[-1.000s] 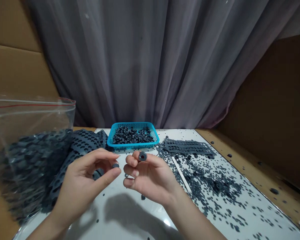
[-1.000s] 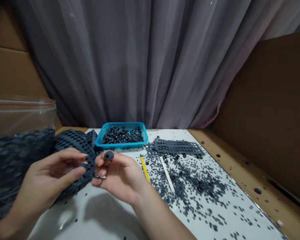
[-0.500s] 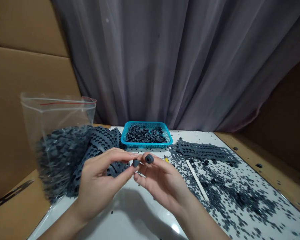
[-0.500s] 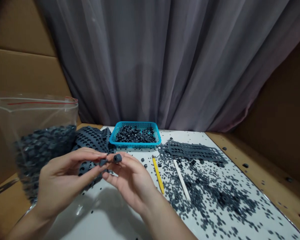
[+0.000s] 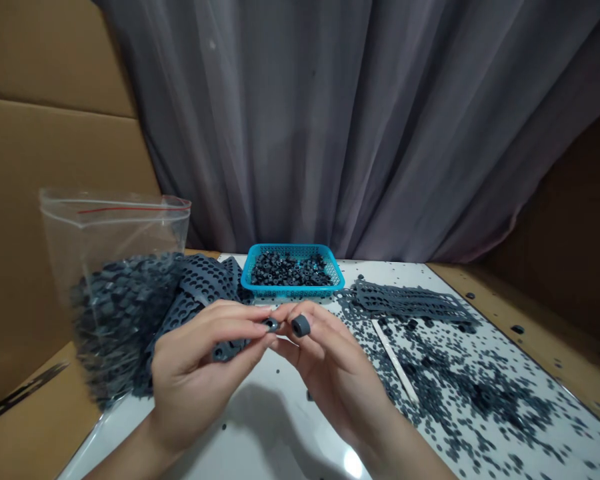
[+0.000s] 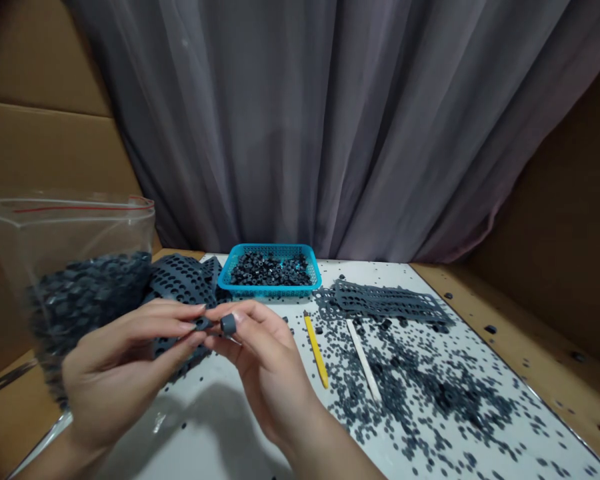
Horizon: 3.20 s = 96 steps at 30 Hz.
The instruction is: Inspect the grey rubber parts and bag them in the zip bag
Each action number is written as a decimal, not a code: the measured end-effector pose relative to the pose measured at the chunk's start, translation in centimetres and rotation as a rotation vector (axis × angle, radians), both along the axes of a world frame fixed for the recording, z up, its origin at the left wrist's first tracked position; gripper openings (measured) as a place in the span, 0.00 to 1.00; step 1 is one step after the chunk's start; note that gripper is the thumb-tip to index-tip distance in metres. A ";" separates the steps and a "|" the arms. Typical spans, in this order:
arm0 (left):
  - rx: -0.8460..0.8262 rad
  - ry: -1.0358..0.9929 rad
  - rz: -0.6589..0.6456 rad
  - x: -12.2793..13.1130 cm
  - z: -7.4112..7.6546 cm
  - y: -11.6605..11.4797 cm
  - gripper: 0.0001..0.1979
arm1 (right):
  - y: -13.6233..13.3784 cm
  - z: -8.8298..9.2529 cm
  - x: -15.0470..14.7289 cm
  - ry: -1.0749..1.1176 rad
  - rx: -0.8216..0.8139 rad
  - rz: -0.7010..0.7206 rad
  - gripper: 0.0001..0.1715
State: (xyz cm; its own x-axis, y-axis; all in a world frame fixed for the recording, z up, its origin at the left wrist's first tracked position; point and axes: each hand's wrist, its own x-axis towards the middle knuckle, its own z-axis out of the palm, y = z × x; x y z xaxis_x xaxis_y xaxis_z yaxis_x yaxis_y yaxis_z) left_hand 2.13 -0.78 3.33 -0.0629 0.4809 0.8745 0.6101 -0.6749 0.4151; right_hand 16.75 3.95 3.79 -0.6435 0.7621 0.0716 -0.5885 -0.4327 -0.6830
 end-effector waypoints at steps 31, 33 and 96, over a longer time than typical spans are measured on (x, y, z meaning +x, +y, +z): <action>-0.242 0.504 0.842 -9.8 14.1 0.6 0.11 | 3.8 1.1 4.1 -0.754 0.571 -0.417 0.24; -0.569 0.689 0.823 -12.5 16.5 1.5 0.14 | 4.4 1.3 4.5 -0.743 0.576 -0.451 0.24; -0.808 -1.312 -0.297 6.7 -8.6 8.1 0.08 | 26.4 -4.9 -3.4 -1.063 0.808 -0.356 0.18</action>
